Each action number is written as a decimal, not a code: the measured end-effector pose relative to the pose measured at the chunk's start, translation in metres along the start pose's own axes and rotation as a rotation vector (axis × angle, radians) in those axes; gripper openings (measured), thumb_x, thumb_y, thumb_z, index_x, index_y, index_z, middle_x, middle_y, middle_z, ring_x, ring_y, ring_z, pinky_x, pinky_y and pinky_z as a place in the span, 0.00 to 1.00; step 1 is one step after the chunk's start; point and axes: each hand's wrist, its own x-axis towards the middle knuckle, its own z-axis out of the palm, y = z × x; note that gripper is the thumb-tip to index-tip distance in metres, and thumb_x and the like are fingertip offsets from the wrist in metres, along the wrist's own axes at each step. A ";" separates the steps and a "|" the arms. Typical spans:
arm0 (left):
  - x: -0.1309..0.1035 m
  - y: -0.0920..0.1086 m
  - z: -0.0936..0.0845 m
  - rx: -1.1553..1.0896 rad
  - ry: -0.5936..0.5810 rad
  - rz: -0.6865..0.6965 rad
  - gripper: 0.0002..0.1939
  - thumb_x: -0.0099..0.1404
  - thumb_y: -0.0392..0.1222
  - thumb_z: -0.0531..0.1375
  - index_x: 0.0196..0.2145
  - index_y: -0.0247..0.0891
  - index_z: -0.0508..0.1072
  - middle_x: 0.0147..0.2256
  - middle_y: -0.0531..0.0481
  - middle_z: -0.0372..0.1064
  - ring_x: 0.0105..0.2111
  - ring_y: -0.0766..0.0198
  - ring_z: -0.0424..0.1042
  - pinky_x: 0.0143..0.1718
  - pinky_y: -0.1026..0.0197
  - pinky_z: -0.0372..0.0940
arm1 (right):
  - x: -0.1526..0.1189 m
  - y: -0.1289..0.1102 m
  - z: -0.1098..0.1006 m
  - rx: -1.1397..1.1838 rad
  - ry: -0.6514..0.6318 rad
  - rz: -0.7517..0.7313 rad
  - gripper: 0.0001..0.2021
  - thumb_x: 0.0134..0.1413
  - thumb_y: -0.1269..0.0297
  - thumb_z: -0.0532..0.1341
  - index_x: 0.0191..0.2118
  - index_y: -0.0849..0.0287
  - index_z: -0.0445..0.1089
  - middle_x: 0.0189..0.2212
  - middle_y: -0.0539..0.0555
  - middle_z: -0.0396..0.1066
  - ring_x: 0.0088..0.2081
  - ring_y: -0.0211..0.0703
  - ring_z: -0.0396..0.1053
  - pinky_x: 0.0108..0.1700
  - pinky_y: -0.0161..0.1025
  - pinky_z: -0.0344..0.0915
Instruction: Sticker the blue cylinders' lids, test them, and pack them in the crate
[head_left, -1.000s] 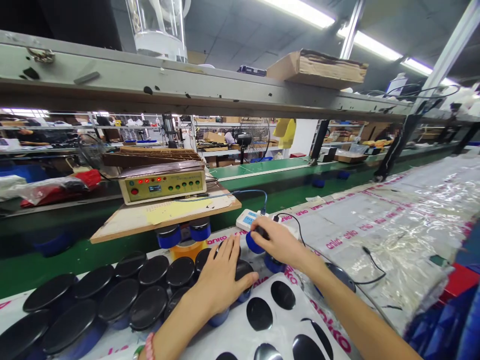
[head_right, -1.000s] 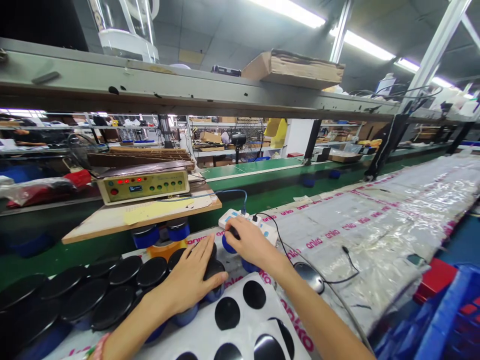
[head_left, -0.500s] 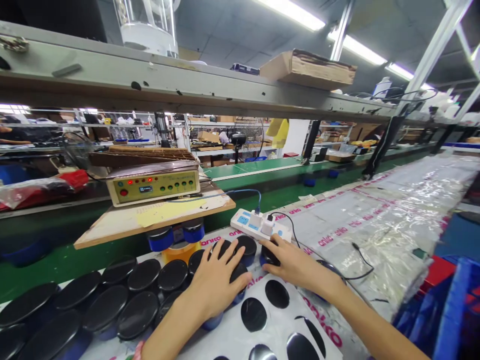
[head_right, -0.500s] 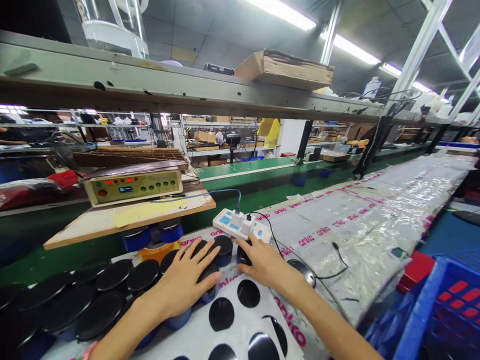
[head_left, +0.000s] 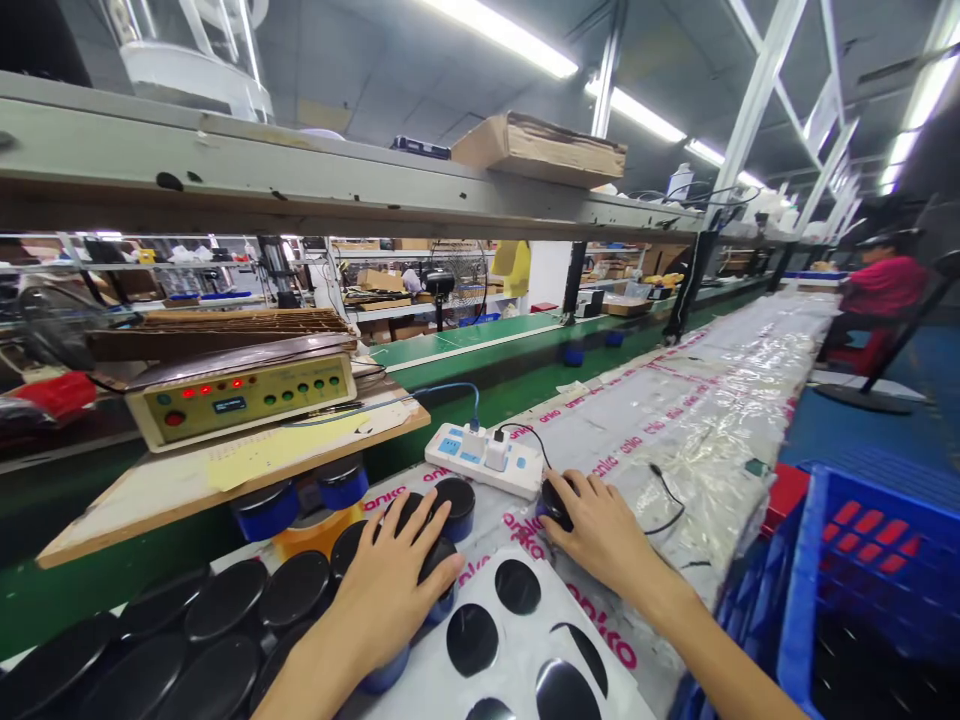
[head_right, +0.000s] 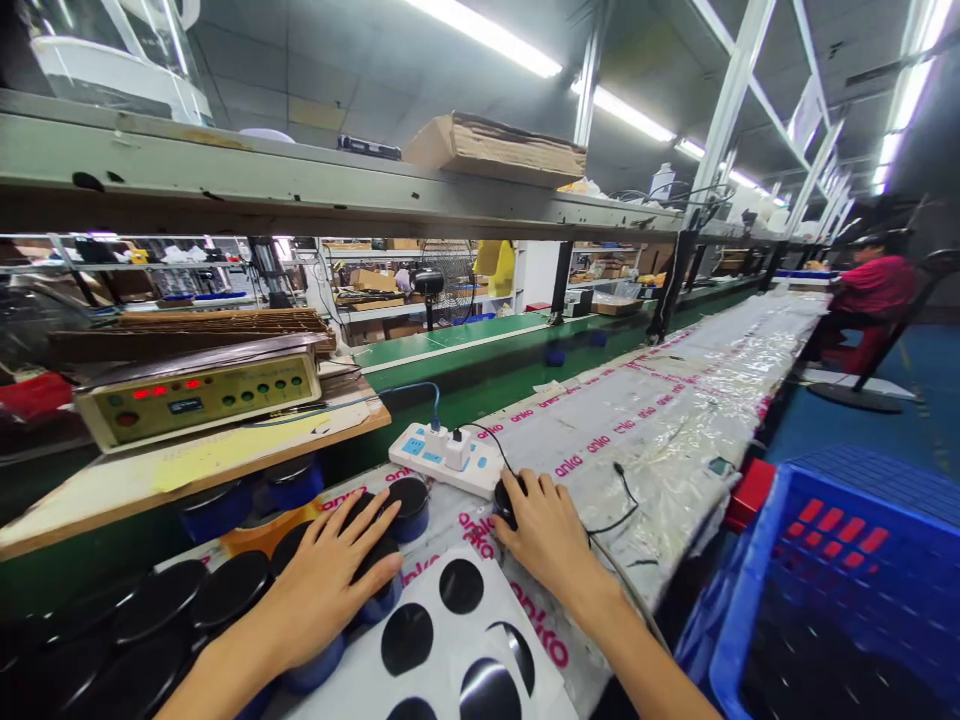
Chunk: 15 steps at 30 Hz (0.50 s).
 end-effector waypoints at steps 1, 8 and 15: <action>0.000 0.000 0.000 0.001 0.004 0.005 0.30 0.67 0.63 0.41 0.63 0.52 0.49 0.65 0.55 0.42 0.65 0.48 0.41 0.61 0.37 0.44 | 0.001 0.000 0.000 -0.004 0.011 0.021 0.23 0.55 0.62 0.58 0.56 0.62 0.63 0.46 0.64 0.68 0.45 0.61 0.64 0.45 0.55 0.61; -0.001 0.000 -0.001 0.005 -0.011 -0.009 0.30 0.67 0.62 0.41 0.63 0.53 0.48 0.65 0.57 0.41 0.65 0.49 0.40 0.61 0.37 0.44 | 0.000 0.024 -0.029 0.101 0.117 0.132 0.24 0.62 0.50 0.48 0.54 0.61 0.64 0.51 0.60 0.67 0.51 0.54 0.64 0.53 0.50 0.60; 0.001 0.001 -0.003 0.053 -0.006 -0.009 0.30 0.68 0.61 0.40 0.64 0.51 0.49 0.65 0.56 0.43 0.65 0.47 0.41 0.61 0.36 0.43 | -0.056 0.056 -0.029 0.374 -0.127 0.467 0.31 0.56 0.38 0.43 0.49 0.55 0.69 0.35 0.56 0.77 0.36 0.54 0.75 0.39 0.49 0.70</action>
